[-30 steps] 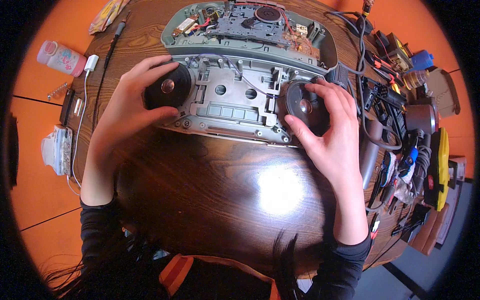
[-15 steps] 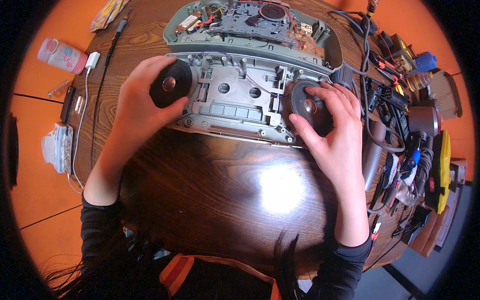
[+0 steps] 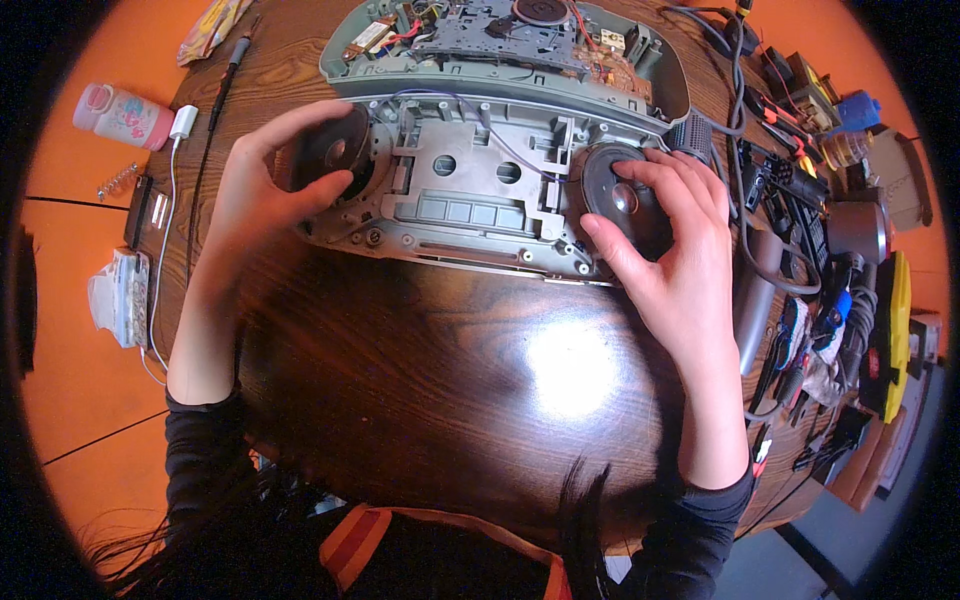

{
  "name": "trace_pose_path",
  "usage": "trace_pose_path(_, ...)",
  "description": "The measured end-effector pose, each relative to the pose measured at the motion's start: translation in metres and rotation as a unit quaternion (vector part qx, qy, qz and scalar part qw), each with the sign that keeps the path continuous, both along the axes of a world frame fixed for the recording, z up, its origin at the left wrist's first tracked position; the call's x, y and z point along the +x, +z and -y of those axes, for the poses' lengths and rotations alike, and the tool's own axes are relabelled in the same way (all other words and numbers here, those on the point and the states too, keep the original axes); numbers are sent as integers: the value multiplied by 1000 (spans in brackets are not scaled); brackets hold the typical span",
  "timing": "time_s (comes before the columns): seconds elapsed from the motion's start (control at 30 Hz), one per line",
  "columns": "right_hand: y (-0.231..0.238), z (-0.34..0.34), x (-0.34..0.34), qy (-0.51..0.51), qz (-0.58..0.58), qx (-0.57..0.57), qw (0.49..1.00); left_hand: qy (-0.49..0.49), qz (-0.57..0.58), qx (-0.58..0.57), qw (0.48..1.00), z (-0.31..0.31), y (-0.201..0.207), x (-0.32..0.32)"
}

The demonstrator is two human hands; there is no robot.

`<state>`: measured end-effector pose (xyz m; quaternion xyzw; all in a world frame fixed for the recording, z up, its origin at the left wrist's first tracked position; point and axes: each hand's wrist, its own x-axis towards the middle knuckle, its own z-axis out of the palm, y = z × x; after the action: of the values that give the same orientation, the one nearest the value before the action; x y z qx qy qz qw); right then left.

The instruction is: The person solders wires to the terminals of two small speakers using a soldering iron and solder wire. They then place the speakers into the housing of a disassembled electronic device and use pliers to trim excess wire.

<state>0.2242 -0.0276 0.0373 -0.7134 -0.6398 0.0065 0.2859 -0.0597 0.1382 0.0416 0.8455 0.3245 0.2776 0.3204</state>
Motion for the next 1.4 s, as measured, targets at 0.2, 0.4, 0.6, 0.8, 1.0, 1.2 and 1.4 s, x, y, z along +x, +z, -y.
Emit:
trace_pose_path(0.2, 0, 0, 0, -5, -9, -3, 1000, 12, -31, 50, 998, 0, -8, 1)
trace_pose_path(0.4, 0, 0, 0, -6, -9, -3, 1000, 6, -46, 137, 990, 1, -11, 2)
trace_pose_path(0.6, 0, -1, -1, -2, -1, 2, 1000, 33, -41, 125, 991, 10, -7, 9)
trace_pose_path(0.8, 0, -2, -3, -5, 13, 31, 999, 127, -140, 214, 958, 28, -3, 12)
trace_pose_path(1.0, -3, -2, -15, -72, 110, 54, 990, 148, -169, 262, 939, 32, -6, 14)
trace_pose_path(1.2, -4, -4, -13, -61, 109, 57, 991, 186, -185, 334, 905, 30, -14, 17)
trace_pose_path(1.4, -4, -8, -11, -29, 67, 49, 996, 173, -195, 389, 884, 29, -14, 15)
